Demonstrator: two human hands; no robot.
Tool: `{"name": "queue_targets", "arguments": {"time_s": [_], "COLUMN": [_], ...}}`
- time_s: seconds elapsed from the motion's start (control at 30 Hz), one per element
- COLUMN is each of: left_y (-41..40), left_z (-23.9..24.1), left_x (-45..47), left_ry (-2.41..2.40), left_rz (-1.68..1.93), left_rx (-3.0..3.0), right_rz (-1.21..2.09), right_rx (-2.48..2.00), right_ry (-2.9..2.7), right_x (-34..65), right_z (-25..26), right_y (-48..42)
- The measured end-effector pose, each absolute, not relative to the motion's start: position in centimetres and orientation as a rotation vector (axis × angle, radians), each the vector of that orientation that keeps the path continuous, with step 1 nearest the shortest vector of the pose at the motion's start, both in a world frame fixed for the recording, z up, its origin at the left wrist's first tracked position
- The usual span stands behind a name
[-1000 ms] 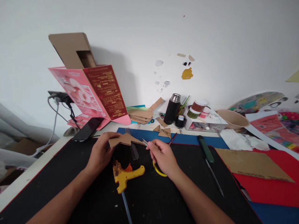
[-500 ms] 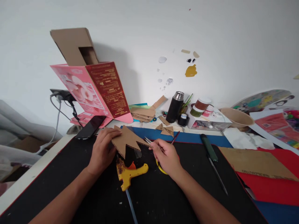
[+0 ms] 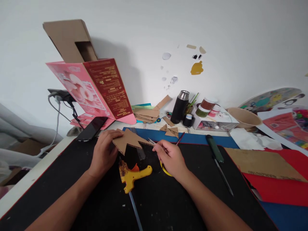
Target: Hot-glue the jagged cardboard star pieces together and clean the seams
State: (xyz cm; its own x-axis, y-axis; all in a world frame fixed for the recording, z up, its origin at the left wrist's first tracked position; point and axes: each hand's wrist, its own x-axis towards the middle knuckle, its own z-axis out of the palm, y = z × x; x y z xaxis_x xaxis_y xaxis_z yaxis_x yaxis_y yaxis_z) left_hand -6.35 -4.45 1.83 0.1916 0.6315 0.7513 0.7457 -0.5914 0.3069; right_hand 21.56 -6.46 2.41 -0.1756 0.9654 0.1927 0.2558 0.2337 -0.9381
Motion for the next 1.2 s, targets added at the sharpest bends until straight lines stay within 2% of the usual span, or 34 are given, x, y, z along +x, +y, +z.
{"name": "queue_targets", "arguments": {"time_s": [1.2], "left_y": [-4.56], "left_z": [1.07], "left_x": [-6.54], "left_ry": [-1.563], "left_rz": [-1.343], "left_rx": [-2.345], "right_rz": [1.025], "right_rx": [-1.161], "right_ry": [-1.645], "right_x": [21.67], "right_z": [2.19], "right_y": [-6.54]}}
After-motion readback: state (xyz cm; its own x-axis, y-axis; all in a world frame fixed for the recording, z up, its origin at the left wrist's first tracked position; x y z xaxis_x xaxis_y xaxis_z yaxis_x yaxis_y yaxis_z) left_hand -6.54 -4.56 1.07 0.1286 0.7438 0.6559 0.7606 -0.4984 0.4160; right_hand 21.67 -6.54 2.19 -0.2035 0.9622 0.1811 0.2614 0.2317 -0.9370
